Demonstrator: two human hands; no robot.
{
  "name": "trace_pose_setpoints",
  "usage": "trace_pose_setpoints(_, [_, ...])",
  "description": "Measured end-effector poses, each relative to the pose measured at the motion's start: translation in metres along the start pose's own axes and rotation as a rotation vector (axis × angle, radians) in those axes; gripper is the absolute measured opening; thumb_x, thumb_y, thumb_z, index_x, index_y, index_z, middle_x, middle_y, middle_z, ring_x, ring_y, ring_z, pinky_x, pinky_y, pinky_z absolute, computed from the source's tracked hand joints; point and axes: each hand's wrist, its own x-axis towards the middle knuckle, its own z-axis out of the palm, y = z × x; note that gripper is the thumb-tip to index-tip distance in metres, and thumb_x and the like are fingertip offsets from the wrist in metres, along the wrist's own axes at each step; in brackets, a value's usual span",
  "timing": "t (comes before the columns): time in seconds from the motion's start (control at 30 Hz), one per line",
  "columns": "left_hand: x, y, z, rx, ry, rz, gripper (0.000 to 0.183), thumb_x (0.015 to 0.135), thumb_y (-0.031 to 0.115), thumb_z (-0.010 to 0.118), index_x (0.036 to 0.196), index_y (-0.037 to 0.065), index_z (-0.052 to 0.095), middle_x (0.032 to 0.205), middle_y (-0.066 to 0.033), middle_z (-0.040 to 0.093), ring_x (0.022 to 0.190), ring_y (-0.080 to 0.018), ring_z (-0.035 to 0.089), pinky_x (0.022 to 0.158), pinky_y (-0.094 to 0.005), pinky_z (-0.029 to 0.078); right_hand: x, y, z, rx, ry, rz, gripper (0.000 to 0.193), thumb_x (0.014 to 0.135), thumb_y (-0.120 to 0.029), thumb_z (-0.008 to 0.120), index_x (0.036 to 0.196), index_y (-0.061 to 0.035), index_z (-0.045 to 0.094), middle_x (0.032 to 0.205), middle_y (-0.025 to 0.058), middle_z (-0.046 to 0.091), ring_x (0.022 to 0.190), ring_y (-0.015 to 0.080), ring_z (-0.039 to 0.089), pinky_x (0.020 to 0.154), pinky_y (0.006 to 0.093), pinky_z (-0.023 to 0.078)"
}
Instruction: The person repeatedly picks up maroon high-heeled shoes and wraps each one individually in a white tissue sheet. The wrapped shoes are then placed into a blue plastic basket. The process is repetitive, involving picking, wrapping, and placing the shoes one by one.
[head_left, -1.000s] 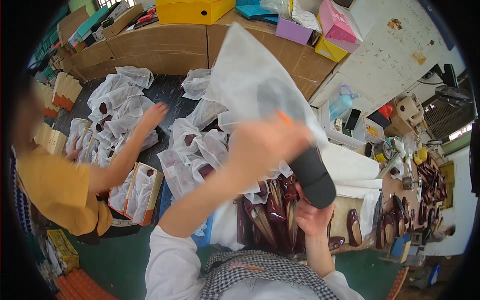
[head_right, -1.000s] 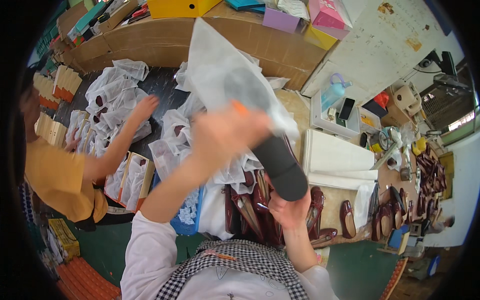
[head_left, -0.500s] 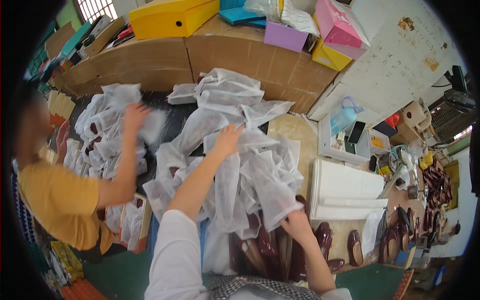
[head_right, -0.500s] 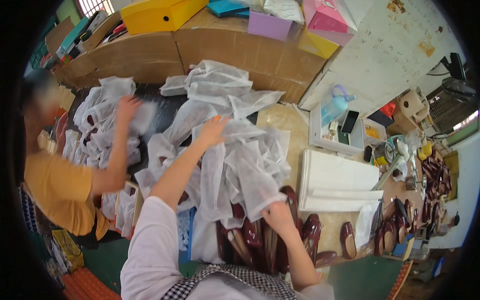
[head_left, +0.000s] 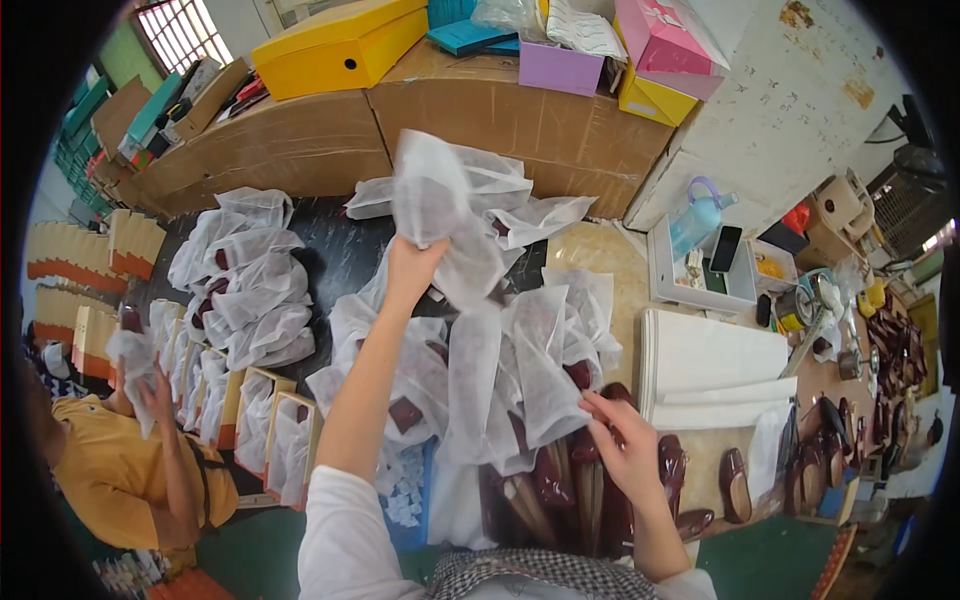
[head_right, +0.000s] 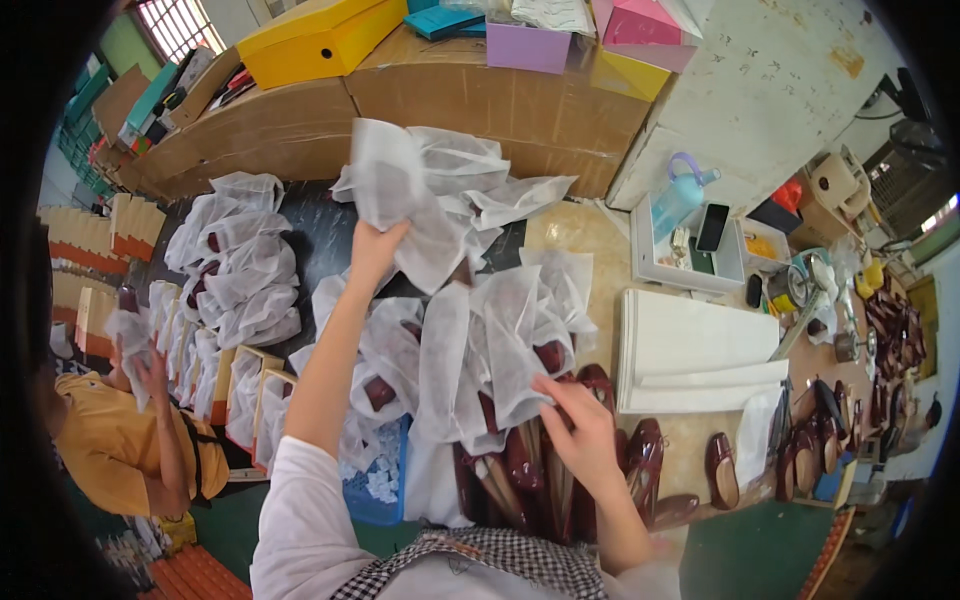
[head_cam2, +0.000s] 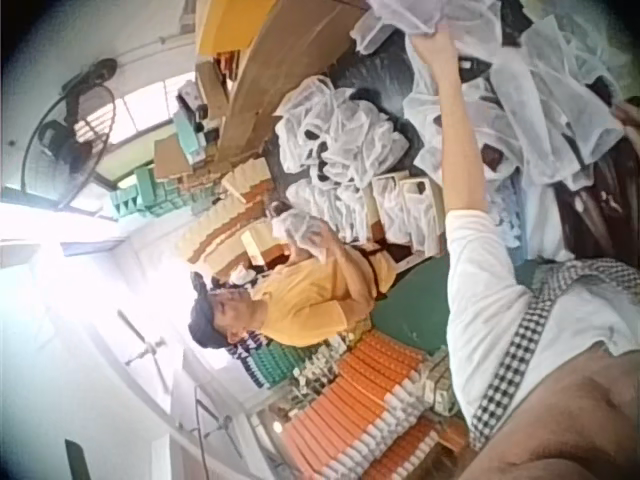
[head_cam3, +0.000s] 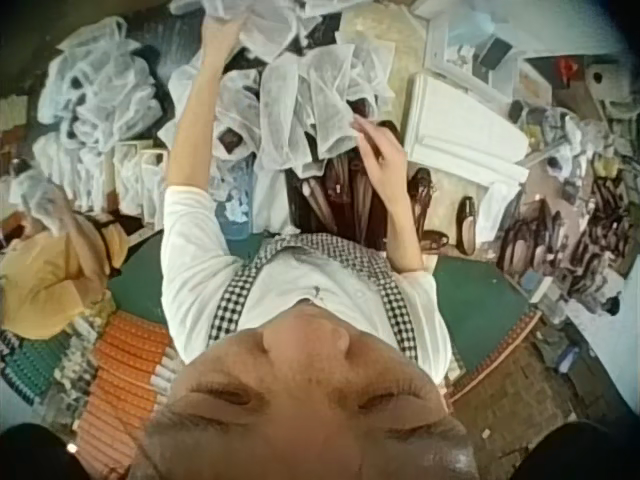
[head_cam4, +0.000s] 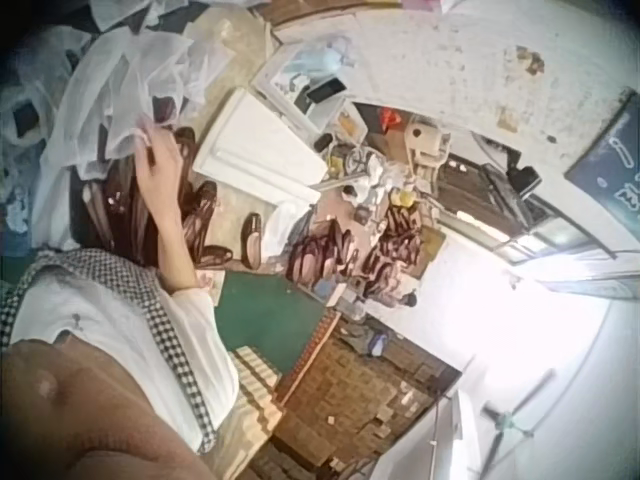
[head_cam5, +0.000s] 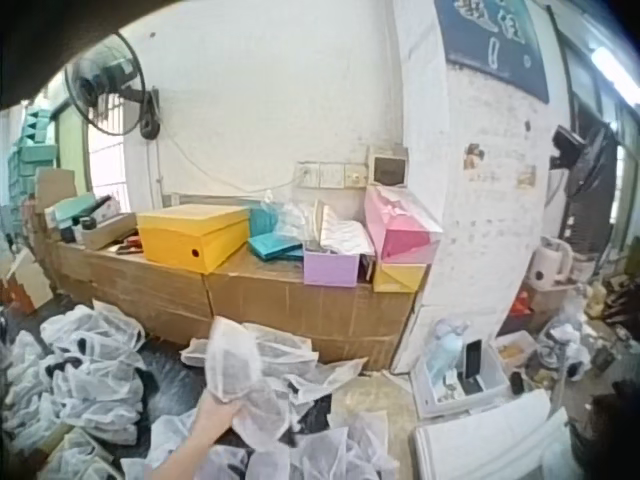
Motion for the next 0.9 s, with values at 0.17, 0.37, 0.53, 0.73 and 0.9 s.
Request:
trace_pose_setpoints(0.17, [-0.097,0.054,0.014,-0.715,0.020,-0.354,0.051,0.079,0.024,0.064,0.120,-0.003,0.049,0.105,-0.0075,0.059,0.090,-0.0181,0.059,0.075,-0.0306,0.048,0.002,-0.029,0.031,-0.263,0.203,-0.378,0.035,0.076,-0.006,0.069,0.109,-0.0005,0.058,0.108,0.0153,0.059,0.094,0.0309,0.058,0.077,0.0359,0.048])
trace_pose_setpoints(0.37, [-0.162,0.063,0.031,-0.540,-0.025,-0.309,0.038,0.082,0.024,0.060,0.106,-0.005,0.056,0.096,-0.0083,0.062,0.086,-0.0175,0.061,0.072,-0.0297,0.050,-0.049,-0.041,0.019,-0.111,0.337,-0.175,0.059,0.066,-0.021,0.081,0.111,-0.0003,0.048,0.107,0.0180,0.052,0.092,0.0321,0.056,0.073,0.0354,0.050])
trace_pose_setpoints(0.53, [-0.206,0.122,0.046,-0.357,-0.032,-0.113,0.050,0.084,0.031,0.058,0.118,-0.006,0.048,0.107,-0.0123,0.058,0.094,-0.0195,0.060,0.077,-0.0301,0.051,-0.071,-0.058,0.001,-0.114,0.170,-0.104,0.069,0.071,-0.019,0.077,0.127,-0.0004,0.043,0.105,0.0150,0.060,0.083,0.0287,0.063,0.070,0.0317,0.052])
trace_pose_setpoints(0.73, [-0.278,0.173,0.085,-0.300,0.058,0.526,0.072,0.073,0.019,0.073,0.135,0.005,0.039,0.128,-0.0168,0.047,0.105,-0.0257,0.057,0.089,-0.0380,0.047,-0.081,-0.039,-0.027,1.001,-0.023,0.219,0.039,0.091,-0.020,0.056,0.122,0.0027,0.046,0.107,0.0141,0.062,0.091,0.0249,0.065,0.073,0.0326,0.054])
trace_pose_setpoints(0.9, [-0.290,0.166,0.100,0.099,0.123,0.819,0.040,0.067,0.009,0.076,0.106,0.012,0.067,0.117,-0.0153,0.056,0.098,-0.0264,0.059,0.080,-0.0336,0.049,-0.090,-0.030,-0.011,1.349,-0.062,0.163,0.041,0.095,-0.028,0.047,0.123,0.0020,0.045,0.111,0.0158,0.061,0.093,0.0306,0.064,0.076,0.0373,0.055])
